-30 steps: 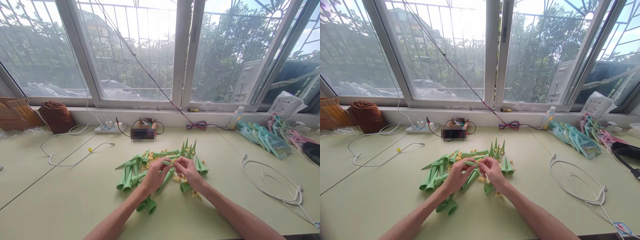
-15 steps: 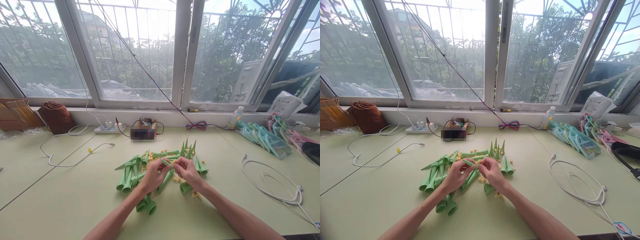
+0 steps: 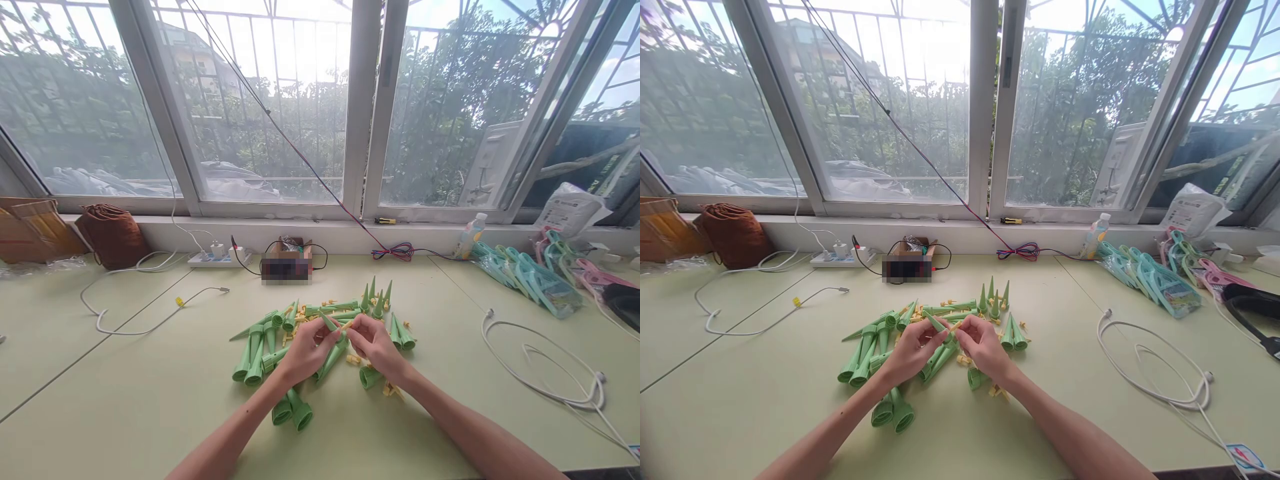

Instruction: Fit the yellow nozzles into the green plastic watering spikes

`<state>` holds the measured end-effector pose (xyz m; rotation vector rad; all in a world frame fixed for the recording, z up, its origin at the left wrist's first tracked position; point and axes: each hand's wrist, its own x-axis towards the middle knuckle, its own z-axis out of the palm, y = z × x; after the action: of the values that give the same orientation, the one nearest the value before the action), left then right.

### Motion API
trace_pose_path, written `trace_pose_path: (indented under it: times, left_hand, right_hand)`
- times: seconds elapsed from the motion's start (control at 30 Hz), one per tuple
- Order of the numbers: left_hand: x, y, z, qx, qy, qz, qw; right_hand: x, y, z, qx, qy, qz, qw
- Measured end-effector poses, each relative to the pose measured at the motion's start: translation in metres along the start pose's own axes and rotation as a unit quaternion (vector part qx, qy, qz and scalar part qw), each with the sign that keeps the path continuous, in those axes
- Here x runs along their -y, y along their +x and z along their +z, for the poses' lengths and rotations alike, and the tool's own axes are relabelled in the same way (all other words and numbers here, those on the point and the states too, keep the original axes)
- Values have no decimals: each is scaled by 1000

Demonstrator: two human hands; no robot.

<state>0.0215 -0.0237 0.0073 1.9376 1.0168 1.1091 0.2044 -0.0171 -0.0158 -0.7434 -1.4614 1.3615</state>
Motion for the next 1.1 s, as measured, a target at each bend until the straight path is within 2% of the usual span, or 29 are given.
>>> trace_pose_path:
  times: [0.23,0.7,0.93,1.0,1.1]
  left_hand:
    - [-1,1,-1,23,-71,-38,996]
    - [-10,2,-3,70,-210,-120,968]
    - [-4,1,-1,92,-316,-163,930]
    - [-3,1,-2,101,-325,-164,926]
    - [-4,1,-2,103,-301,-154,935]
  right_hand:
    - [4,-1,-3,14,-40,-35,998]
    - [4,-2,-3,39,-30,-39,998]
    - [0,-2,-3,35,-21,-42,998]
    - [0,-2,-3,35,-21,-42,998]
    - [1,-1,-4,35,-28,-37,998]
